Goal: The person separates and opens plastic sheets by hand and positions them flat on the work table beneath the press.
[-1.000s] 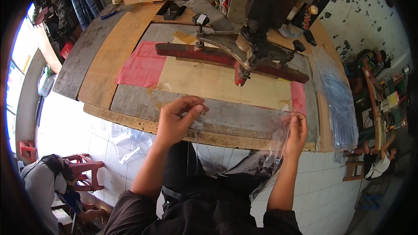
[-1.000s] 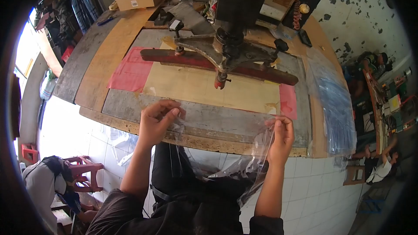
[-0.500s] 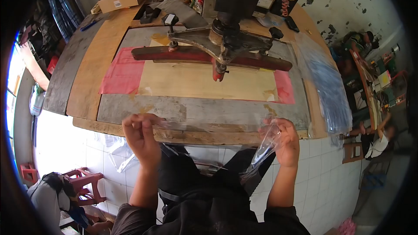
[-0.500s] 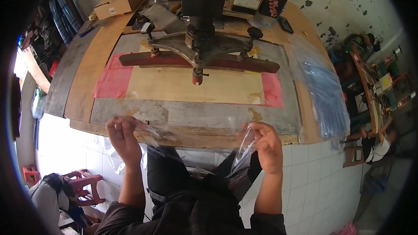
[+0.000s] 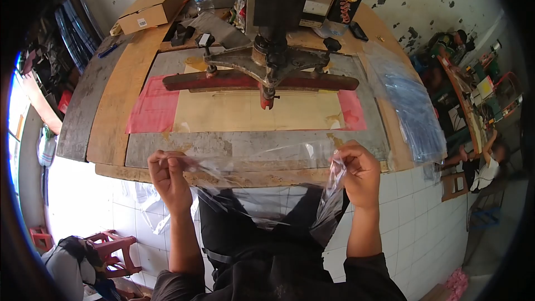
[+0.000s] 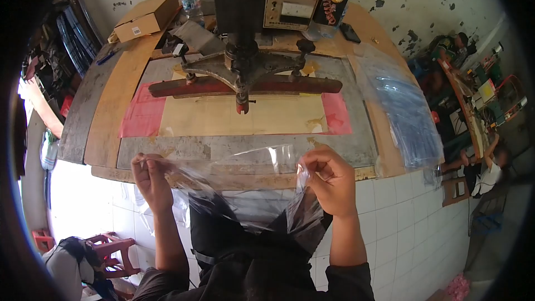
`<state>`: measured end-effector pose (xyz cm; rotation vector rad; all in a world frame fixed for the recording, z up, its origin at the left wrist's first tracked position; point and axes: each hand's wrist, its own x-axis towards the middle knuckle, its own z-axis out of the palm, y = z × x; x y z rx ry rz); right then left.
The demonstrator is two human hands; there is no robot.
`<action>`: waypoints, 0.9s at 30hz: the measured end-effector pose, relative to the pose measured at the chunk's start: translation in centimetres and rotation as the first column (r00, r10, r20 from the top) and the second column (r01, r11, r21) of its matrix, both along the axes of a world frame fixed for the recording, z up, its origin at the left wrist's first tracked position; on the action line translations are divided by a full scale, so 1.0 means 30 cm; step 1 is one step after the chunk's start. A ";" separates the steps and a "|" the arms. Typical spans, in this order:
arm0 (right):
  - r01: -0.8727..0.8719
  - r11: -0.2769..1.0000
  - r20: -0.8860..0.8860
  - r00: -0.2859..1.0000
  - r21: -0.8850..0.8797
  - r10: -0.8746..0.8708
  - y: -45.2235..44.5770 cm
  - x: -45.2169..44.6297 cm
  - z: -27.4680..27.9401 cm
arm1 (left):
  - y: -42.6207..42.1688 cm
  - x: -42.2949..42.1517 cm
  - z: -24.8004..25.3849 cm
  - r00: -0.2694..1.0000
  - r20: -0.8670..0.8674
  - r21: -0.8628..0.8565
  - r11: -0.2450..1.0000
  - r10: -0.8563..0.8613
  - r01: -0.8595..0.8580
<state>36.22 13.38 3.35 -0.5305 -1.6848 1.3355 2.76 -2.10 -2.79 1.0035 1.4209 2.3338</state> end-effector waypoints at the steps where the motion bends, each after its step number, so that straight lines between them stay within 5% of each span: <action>1: 0.000 1.000 0.000 1.000 0.001 0.000 0.005 -0.004 -0.004 | -0.007 -0.004 -0.003 0.999 -0.042 0.008 1.000 0.023 -0.023; 7: 0.034 0.999 0.048 0.998 -0.040 -0.033 0.023 -0.010 -0.038 | -0.046 -0.014 0.023 0.992 -0.124 0.035 0.999 0.031 -0.026; 10: 0.051 0.992 -0.134 0.990 0.118 -0.035 0.015 -0.027 -0.001 | -0.040 0.004 0.070 0.995 -0.091 0.005 0.999 0.042 -0.041; 12: 0.004 0.905 0.111 0.992 0.424 -0.056 0.017 0.004 -0.023 | -0.026 0.021 0.099 0.995 -0.100 -0.014 0.999 0.028 -0.030; 13: 0.000 0.898 0.120 0.991 0.441 -0.058 0.009 -0.009 -0.010 | -0.018 0.034 0.110 0.998 -0.060 0.007 1.000 -0.011 0.011; 18: 0.038 0.944 0.137 0.987 0.328 -0.087 0.070 -0.007 -0.032 | 0.002 0.018 0.065 0.990 -0.142 -0.105 0.994 -0.002 -0.013; 20: -0.006 0.914 0.094 0.995 0.407 -0.035 0.097 0.007 -0.025 | 0.024 0.030 0.104 0.963 -0.150 -0.076 0.973 -0.225 0.216; 22: 0.016 0.915 0.043 0.998 0.402 -0.036 0.083 0.001 -0.024 | 0.011 0.027 0.097 0.954 -0.110 -0.131 0.955 -0.279 0.265; 25: 0.018 0.964 0.173 0.983 0.265 -0.065 0.077 0.035 -0.072 | 0.020 0.036 0.087 0.942 -0.140 -0.172 0.944 -0.306 0.281; 27: -0.010 0.995 0.020 1.000 0.098 0.008 0.086 0.023 -0.081 | 0.029 0.019 0.069 0.942 -0.104 -0.155 0.941 -0.318 0.300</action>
